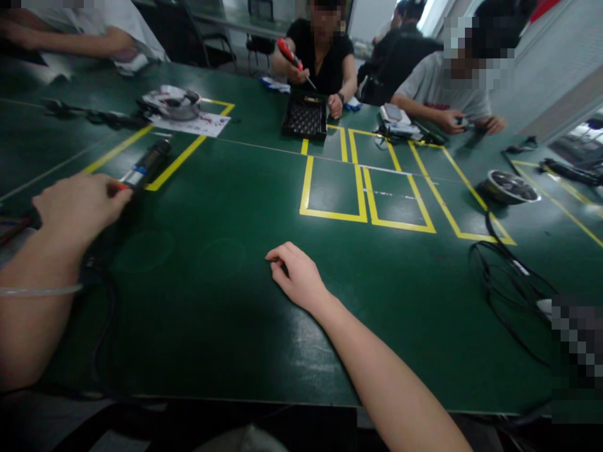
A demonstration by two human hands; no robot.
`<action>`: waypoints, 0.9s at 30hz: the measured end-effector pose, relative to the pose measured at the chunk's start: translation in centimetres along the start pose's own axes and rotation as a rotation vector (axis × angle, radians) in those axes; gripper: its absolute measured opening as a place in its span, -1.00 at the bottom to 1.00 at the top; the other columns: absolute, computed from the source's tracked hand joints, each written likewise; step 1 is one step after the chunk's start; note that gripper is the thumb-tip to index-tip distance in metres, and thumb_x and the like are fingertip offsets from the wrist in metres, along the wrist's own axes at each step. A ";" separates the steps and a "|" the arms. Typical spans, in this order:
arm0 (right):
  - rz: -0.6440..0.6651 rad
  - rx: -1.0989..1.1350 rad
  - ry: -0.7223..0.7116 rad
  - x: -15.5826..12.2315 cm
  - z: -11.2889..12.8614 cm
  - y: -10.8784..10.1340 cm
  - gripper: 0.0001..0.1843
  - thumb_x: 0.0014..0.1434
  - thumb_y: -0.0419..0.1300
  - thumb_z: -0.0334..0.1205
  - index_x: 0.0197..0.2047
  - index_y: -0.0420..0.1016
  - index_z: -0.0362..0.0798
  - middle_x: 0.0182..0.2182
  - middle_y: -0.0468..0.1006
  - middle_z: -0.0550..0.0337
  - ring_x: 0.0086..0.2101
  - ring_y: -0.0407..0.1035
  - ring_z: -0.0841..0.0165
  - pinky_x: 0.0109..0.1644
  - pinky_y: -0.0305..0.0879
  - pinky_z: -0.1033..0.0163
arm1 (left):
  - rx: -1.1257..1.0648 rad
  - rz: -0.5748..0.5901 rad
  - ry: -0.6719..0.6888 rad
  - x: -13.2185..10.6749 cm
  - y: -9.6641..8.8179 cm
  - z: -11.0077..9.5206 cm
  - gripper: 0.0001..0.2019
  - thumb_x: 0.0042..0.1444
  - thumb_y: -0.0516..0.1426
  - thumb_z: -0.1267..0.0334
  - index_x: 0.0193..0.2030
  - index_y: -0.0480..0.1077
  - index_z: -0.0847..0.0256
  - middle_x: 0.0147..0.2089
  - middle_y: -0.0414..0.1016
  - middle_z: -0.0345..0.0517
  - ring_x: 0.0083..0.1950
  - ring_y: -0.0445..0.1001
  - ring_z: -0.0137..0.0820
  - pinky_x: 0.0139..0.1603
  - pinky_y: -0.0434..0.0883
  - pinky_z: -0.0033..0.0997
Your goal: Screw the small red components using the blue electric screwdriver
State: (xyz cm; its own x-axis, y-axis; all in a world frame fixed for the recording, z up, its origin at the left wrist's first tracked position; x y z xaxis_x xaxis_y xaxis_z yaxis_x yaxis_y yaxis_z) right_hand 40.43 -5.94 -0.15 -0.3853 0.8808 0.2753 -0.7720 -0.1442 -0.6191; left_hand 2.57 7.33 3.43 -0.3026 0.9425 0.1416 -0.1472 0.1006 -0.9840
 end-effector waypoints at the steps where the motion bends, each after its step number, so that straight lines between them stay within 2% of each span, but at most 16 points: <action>1: 0.001 -0.001 0.000 0.0 0.0 0.0 -0.85 0.29 0.07 -0.38 -0.13 0.43 -0.02 -0.22 0.48 0.14 -0.22 0.41 0.34 -0.08 0.33 0.21 | -0.003 -0.001 -0.012 0.0 0.0 0.1 -0.38 0.24 -0.09 -0.12 0.18 0.47 0.28 0.07 0.49 0.36 0.06 0.47 0.23 -0.07 0.45 0.22; 7: 0.006 -0.005 0.001 0.0 0.2 0.0 -0.84 0.29 0.06 -0.39 -0.14 0.43 -0.03 -0.23 0.47 0.12 -0.23 0.40 0.34 -0.08 0.34 0.20 | -0.035 -0.002 -0.044 -0.3 -0.6 0.3 -0.36 0.30 -0.16 -0.11 0.22 0.41 0.32 0.10 0.46 0.40 0.12 0.45 0.25 -0.02 0.43 0.23; 13: 0.010 -0.006 0.010 0.0 0.1 0.0 -0.84 0.28 0.07 -0.39 -0.15 0.42 0.00 -0.22 0.47 0.14 -0.22 0.40 0.34 -0.08 0.34 0.21 | -0.065 0.003 -0.036 0.0 -0.4 0.9 -0.34 0.29 -0.18 -0.13 0.26 0.40 0.27 0.11 0.46 0.41 0.08 0.43 0.25 -0.04 0.41 0.23; 18: 0.016 -0.002 0.005 0.0 0.1 0.0 -0.85 0.28 0.07 -0.40 -0.15 0.43 -0.02 -0.22 0.47 0.13 -0.23 0.40 0.34 -0.08 0.33 0.20 | -0.104 -0.015 -0.006 0.2 -0.3 1.0 -0.33 0.22 -0.07 -0.23 0.23 0.45 0.18 0.11 0.50 0.27 0.03 0.46 0.19 -0.07 0.45 0.17; 23: 0.019 0.003 0.001 0.0 0.0 0.1 -0.85 0.29 0.07 -0.39 -0.14 0.43 -0.03 -0.21 0.47 0.12 -0.22 0.40 0.34 -0.07 0.32 0.20 | -0.110 -0.002 0.032 0.1 -0.6 0.2 -0.38 0.24 -0.04 -0.17 0.21 0.47 0.19 0.15 0.48 0.23 0.04 0.47 0.17 -0.09 0.47 0.15; 27: 0.015 0.000 0.003 0.0 0.0 0.1 -0.84 0.29 0.07 -0.39 -0.14 0.43 -0.02 -0.21 0.47 0.13 -0.22 0.40 0.34 -0.07 0.33 0.20 | -0.107 0.022 -0.015 0.1 -0.4 0.4 -0.42 0.21 0.01 -0.16 0.17 0.47 0.18 0.13 0.50 0.20 0.05 0.47 0.12 -0.04 0.46 0.12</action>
State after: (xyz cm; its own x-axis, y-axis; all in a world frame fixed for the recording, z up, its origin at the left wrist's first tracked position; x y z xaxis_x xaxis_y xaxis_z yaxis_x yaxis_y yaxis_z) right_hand 40.35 -5.96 -0.17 -0.3951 0.8800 0.2635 -0.7659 -0.1572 -0.6234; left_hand 2.25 7.23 3.89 -0.3184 0.9403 0.1202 -0.0387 0.1138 -0.9927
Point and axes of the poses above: each hand's wrist, its own x-axis towards the middle knuckle, its own y-axis out of the palm, z = x × y, the point moved 10 cm from there along x, towards the middle knuckle
